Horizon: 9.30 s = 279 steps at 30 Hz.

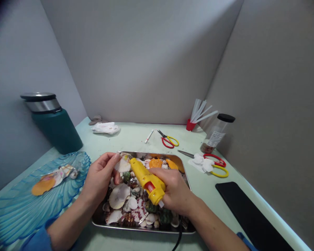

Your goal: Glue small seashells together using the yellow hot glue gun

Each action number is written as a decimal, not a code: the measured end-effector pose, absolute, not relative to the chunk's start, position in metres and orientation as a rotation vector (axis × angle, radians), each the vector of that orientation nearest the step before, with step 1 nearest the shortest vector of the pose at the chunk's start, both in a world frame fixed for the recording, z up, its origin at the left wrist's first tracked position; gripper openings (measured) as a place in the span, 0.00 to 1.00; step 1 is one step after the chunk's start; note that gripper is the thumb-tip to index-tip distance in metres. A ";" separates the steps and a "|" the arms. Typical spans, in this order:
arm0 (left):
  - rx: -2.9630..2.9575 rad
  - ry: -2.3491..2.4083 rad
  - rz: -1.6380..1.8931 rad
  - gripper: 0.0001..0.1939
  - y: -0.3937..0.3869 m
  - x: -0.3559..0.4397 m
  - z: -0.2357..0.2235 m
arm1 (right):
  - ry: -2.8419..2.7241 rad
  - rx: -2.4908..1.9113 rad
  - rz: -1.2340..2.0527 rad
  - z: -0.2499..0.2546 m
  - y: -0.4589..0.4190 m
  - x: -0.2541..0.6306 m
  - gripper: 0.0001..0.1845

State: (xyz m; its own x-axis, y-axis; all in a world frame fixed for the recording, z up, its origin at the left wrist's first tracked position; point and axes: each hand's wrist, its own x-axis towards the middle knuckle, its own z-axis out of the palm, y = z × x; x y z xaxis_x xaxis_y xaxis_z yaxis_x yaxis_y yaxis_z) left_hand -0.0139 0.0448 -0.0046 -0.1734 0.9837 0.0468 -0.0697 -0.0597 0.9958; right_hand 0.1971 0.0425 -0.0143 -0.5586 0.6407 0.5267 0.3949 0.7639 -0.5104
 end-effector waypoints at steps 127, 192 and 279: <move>1.107 1.200 1.446 0.12 0.044 -0.011 -0.003 | -2.211 -0.837 0.511 -0.013 0.043 0.197 0.15; 1.116 1.228 1.384 0.14 0.044 -0.013 -0.002 | -2.217 -0.845 0.493 -0.013 0.042 0.198 0.14; 1.086 1.213 1.427 0.11 0.044 -0.013 -0.003 | -2.223 -0.832 0.489 -0.013 0.042 0.196 0.11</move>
